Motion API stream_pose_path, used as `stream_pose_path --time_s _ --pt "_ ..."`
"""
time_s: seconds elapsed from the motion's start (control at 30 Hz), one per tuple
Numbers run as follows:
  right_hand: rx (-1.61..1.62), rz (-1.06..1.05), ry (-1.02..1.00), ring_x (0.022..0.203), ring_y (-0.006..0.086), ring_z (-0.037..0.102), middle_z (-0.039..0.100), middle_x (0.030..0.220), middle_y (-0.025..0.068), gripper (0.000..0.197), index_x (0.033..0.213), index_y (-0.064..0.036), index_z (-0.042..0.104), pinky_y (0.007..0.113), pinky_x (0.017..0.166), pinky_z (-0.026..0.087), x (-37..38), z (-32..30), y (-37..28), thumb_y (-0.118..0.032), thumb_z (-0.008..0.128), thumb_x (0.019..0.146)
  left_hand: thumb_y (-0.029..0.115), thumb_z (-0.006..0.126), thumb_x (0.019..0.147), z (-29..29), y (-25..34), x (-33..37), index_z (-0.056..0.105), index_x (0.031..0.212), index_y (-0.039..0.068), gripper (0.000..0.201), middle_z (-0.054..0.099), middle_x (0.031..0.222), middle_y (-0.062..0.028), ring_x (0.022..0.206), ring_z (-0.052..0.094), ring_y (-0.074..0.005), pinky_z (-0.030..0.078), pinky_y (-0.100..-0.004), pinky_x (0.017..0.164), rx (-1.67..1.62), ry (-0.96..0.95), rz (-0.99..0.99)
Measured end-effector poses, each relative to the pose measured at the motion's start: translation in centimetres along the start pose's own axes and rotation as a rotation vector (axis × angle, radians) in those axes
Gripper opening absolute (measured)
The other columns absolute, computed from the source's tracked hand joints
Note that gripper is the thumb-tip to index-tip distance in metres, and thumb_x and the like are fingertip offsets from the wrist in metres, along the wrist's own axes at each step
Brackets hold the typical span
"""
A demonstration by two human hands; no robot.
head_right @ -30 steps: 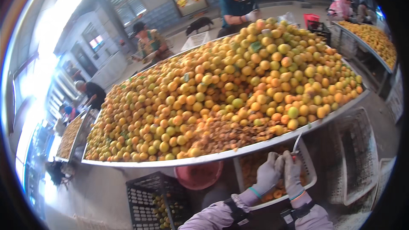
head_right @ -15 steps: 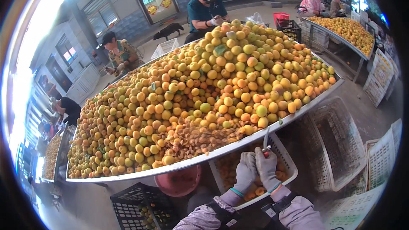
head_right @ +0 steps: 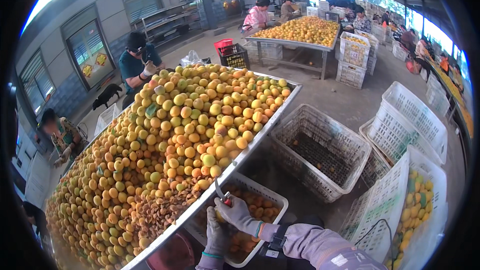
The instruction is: Use a knife to remove pits from apricots and place the fruit halves into a basket.
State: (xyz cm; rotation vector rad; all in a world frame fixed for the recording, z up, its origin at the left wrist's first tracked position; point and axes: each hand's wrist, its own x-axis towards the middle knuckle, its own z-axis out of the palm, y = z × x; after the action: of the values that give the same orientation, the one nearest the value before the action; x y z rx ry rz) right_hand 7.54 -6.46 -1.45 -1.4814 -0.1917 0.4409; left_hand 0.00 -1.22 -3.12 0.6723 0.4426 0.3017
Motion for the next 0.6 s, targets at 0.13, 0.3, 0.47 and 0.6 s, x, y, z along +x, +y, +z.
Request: stream_pose_path --time_s 0.13,0.3,0.47,0.6 --pt "-0.173 -0.106 0.029 0.066 0.0070 0.059 0.064 0.068 0.0024 0.025 0.073 -0.0014 0.063 0.025 0.062 0.048 1.1 -0.1 1.7 -0.024 0.064 0.083 0.033 0.047 0.094 1.0 2.3 -1.2 0.044 0.121 0.006 0.038 0.051 0.108 -0.0081 0.091 0.054 -0.0160 0.048 -0.0284 0.078 1.328 -0.179 0.746" --pt "0.090 -0.116 -0.056 0.067 0.0104 0.060 0.064 0.073 0.0031 0.027 0.080 -0.0022 0.063 0.026 0.062 0.048 2.1 -1.9 0.3 -0.029 0.063 0.083 0.034 0.048 0.092 2.5 3.2 -1.5 0.042 0.120 0.002 0.043 0.047 0.117 -0.0114 0.103 0.053 -0.0186 0.046 -0.0348 0.091 0.174 -0.162 0.178" --pt "0.077 -0.159 -0.252 0.061 0.0025 0.050 0.058 0.070 -0.0032 0.019 0.085 -0.0039 0.061 0.019 0.054 0.041 1.8 -3.2 -2.6 -0.023 0.060 0.087 0.028 0.053 0.086 1.5 5.5 -1.7 0.036 0.130 0.002 0.054 0.046 0.118 -0.0119 0.105 0.052 -0.0239 0.043 -0.0409 0.096 0.051 -0.204 0.098" --pt "0.018 0.094 -0.446 0.059 0.0008 0.041 0.046 0.064 -0.0082 0.019 0.077 -0.0073 0.056 0.019 0.052 0.036 1.0 -3.0 -4.0 -0.023 0.061 0.086 0.028 0.053 0.085 0.9 6.1 -2.6 0.035 0.132 0.003 0.057 0.049 0.115 -0.0129 0.098 0.055 -0.0240 0.045 -0.0384 0.091 0.093 -0.147 0.181"
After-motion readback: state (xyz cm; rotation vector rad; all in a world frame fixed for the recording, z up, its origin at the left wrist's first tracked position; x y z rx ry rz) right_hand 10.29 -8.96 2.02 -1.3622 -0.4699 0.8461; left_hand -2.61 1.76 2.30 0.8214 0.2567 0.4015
